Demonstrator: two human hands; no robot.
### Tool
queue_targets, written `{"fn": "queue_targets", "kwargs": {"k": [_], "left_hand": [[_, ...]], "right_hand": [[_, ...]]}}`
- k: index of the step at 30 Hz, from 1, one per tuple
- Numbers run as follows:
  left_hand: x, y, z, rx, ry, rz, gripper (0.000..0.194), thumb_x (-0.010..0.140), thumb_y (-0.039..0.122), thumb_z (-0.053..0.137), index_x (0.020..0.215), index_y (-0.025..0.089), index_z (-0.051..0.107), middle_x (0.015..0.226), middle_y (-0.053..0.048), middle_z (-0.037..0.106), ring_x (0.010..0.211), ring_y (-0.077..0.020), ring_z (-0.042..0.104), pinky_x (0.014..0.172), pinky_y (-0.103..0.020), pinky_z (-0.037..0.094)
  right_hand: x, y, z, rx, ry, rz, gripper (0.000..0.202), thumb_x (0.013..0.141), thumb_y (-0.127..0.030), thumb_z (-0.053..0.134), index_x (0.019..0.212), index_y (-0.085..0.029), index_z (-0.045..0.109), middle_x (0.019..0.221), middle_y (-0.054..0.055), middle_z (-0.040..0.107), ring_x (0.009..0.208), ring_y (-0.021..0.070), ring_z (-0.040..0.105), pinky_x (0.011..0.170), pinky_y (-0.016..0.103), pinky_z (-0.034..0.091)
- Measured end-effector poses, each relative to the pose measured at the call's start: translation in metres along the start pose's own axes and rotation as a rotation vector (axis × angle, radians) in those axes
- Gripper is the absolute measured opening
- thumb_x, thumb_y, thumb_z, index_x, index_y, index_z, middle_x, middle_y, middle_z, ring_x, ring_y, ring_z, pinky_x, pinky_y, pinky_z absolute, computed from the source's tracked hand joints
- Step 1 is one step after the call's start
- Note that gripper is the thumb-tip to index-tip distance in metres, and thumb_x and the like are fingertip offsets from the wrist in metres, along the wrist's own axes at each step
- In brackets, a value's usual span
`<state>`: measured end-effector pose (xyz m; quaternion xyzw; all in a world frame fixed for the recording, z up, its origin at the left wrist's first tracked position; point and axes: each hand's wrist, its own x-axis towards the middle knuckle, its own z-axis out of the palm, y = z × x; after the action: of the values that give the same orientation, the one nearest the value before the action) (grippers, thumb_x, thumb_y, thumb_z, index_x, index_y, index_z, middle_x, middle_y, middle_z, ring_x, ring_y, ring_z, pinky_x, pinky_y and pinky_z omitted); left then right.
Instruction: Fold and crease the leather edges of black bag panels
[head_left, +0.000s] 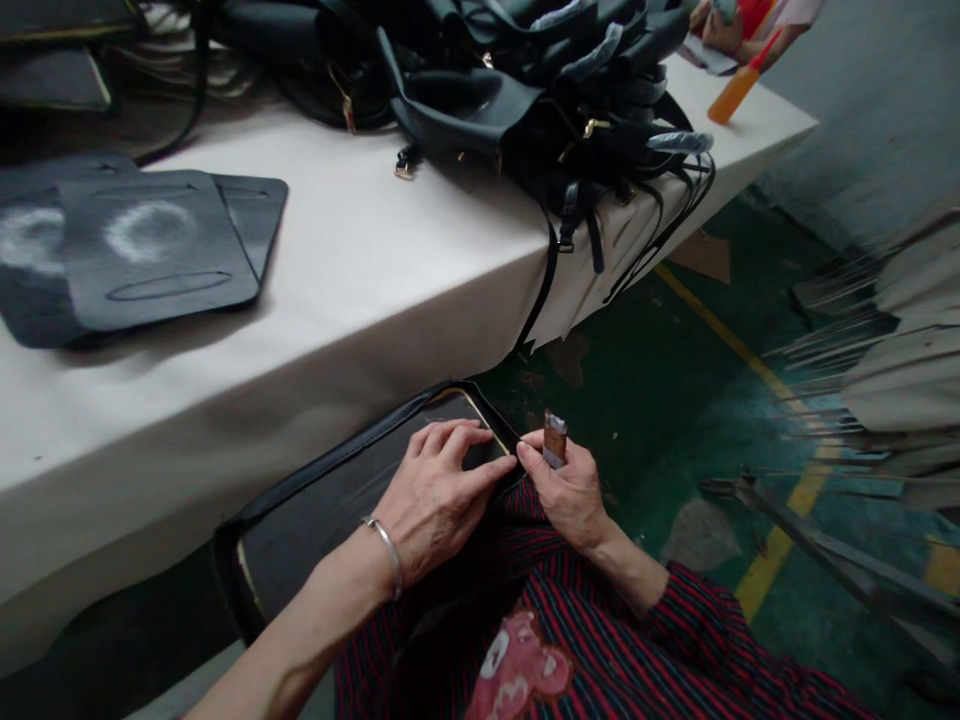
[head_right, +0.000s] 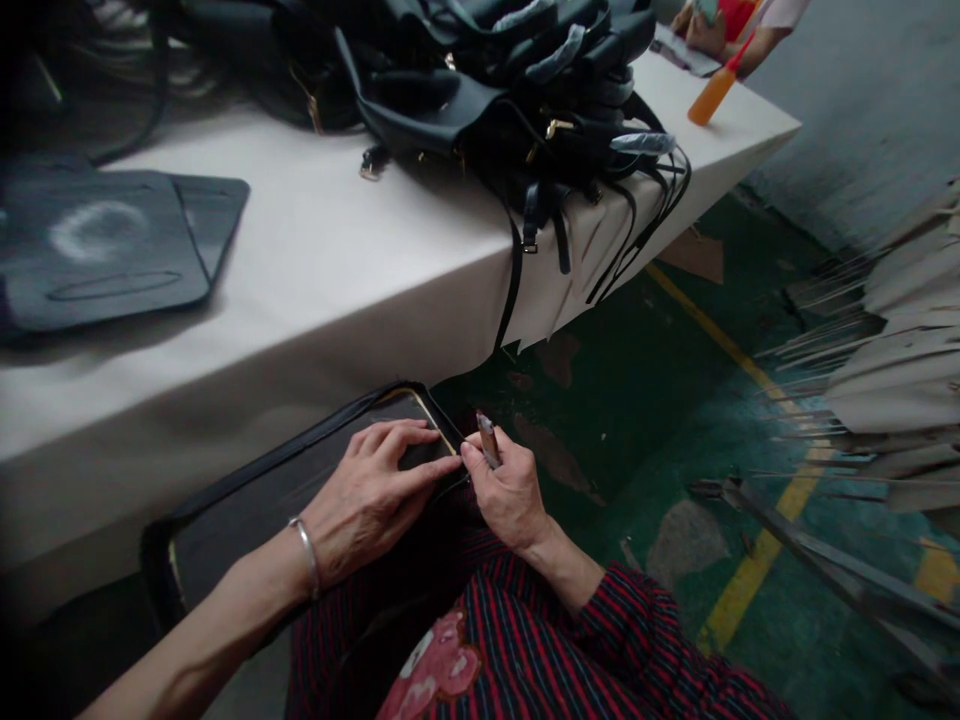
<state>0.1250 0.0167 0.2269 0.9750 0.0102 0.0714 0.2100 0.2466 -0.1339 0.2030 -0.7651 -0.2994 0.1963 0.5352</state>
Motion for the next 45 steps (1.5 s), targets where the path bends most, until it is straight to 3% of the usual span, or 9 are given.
{"fn": "queue_targets", "kwargs": {"k": [7, 12, 15, 18, 20, 25, 33, 40, 45], "left_hand": [[0.005, -0.003, -0.007, -0.113, 0.012, -0.08, 0.029, 0.092, 0.019, 0.042, 0.114, 0.026, 0.059, 0.116, -0.007, 0.056, 0.111, -0.0221, 0.048, 0.094, -0.043, 0.042], [0.041, -0.035, -0.027, 0.062, 0.053, -0.175, 0.032, 0.085, 0.027, 0.059, 0.116, 0.019, 0.059, 0.114, -0.01, 0.057, 0.103, -0.0259, 0.051, 0.086, -0.043, 0.043], [0.074, -0.065, -0.034, -0.071, -0.148, -0.15, 0.044, 0.079, 0.035, 0.066, 0.121, 0.024, 0.06, 0.116, -0.008, 0.06, 0.111, -0.0285, 0.051, 0.091, -0.043, 0.04], [0.098, -0.087, -0.034, -0.319, -0.377, -0.089, 0.02, 0.076, 0.032, 0.068, 0.094, 0.025, 0.073, 0.089, -0.001, 0.065, 0.084, -0.0161, 0.06, 0.077, -0.027, 0.045], [0.104, -0.092, -0.031, -0.364, -0.368, -0.082, 0.008, 0.072, 0.028, 0.071, 0.077, 0.024, 0.074, 0.075, 0.002, 0.062, 0.073, -0.0121, 0.059, 0.067, -0.022, 0.043], [0.096, -0.092, -0.025, -0.403, -0.204, -0.081, 0.01, 0.078, 0.024, 0.064, 0.077, 0.021, 0.074, 0.07, 0.002, 0.054, 0.065, -0.0094, 0.053, 0.062, -0.021, 0.039], [0.088, -0.092, -0.042, 0.091, -0.288, 0.435, 0.026, 0.087, 0.015, 0.05, 0.094, 0.028, 0.071, 0.086, -0.001, 0.065, 0.096, -0.02, 0.056, 0.083, -0.035, 0.041], [0.035, -0.052, -0.037, 0.266, -0.182, 0.338, 0.039, 0.09, 0.018, 0.043, 0.127, 0.018, 0.054, 0.11, -0.009, 0.06, 0.105, -0.0239, 0.053, 0.094, -0.039, 0.043], [0.017, -0.029, -0.018, 0.203, -0.119, 0.223, 0.041, 0.089, 0.019, 0.045, 0.129, 0.01, 0.051, 0.123, -0.012, 0.057, 0.117, -0.0248, 0.049, 0.101, -0.037, 0.043]], "right_hand": [[0.006, 0.0, 0.0, -0.048, -0.059, -0.055, 0.012, 0.087, -0.03, 0.058, 0.084, -0.02, 0.063, 0.069, 0.0, 0.057, 0.06, 0.0138, 0.052, 0.058, 0.027, 0.043], [0.011, -0.003, -0.001, -0.048, -0.138, -0.064, 0.012, 0.088, -0.028, 0.057, 0.085, -0.018, 0.063, 0.065, -0.002, 0.053, 0.055, 0.0118, 0.047, 0.054, 0.026, 0.039], [0.013, -0.004, -0.002, -0.039, -0.172, -0.071, 0.011, 0.088, -0.026, 0.057, 0.085, -0.018, 0.063, 0.068, -0.001, 0.054, 0.057, 0.012, 0.049, 0.056, 0.026, 0.04], [0.014, -0.003, -0.003, -0.04, -0.187, -0.077, 0.01, 0.088, -0.026, 0.057, 0.086, -0.018, 0.063, 0.066, -0.002, 0.053, 0.055, 0.0114, 0.047, 0.053, 0.026, 0.038], [0.014, -0.002, -0.003, -0.052, -0.173, -0.089, 0.009, 0.088, -0.025, 0.057, 0.087, -0.018, 0.063, 0.065, -0.002, 0.052, 0.054, 0.0112, 0.047, 0.053, 0.025, 0.039], [0.016, 0.001, 0.002, -0.112, -0.13, -0.202, 0.004, 0.086, -0.019, 0.059, 0.087, -0.018, 0.063, 0.068, 0.0, 0.056, 0.056, 0.012, 0.052, 0.055, 0.026, 0.043], [0.019, -0.005, 0.001, -0.323, -0.161, -0.538, 0.023, 0.085, -0.009, 0.053, 0.106, -0.013, 0.06, 0.075, 0.005, 0.06, 0.063, 0.0148, 0.054, 0.058, 0.027, 0.046], [0.018, -0.021, -0.01, -0.759, -0.451, -0.585, 0.03, 0.088, -0.004, 0.039, 0.11, -0.006, 0.059, 0.08, 0.009, 0.057, 0.071, 0.0184, 0.051, 0.058, 0.029, 0.042], [0.019, 0.002, -0.01, -0.305, -0.426, -0.389, 0.016, 0.093, -0.017, 0.045, 0.101, -0.012, 0.058, 0.076, 0.003, 0.049, 0.066, 0.0138, 0.047, 0.059, 0.027, 0.039]]}}
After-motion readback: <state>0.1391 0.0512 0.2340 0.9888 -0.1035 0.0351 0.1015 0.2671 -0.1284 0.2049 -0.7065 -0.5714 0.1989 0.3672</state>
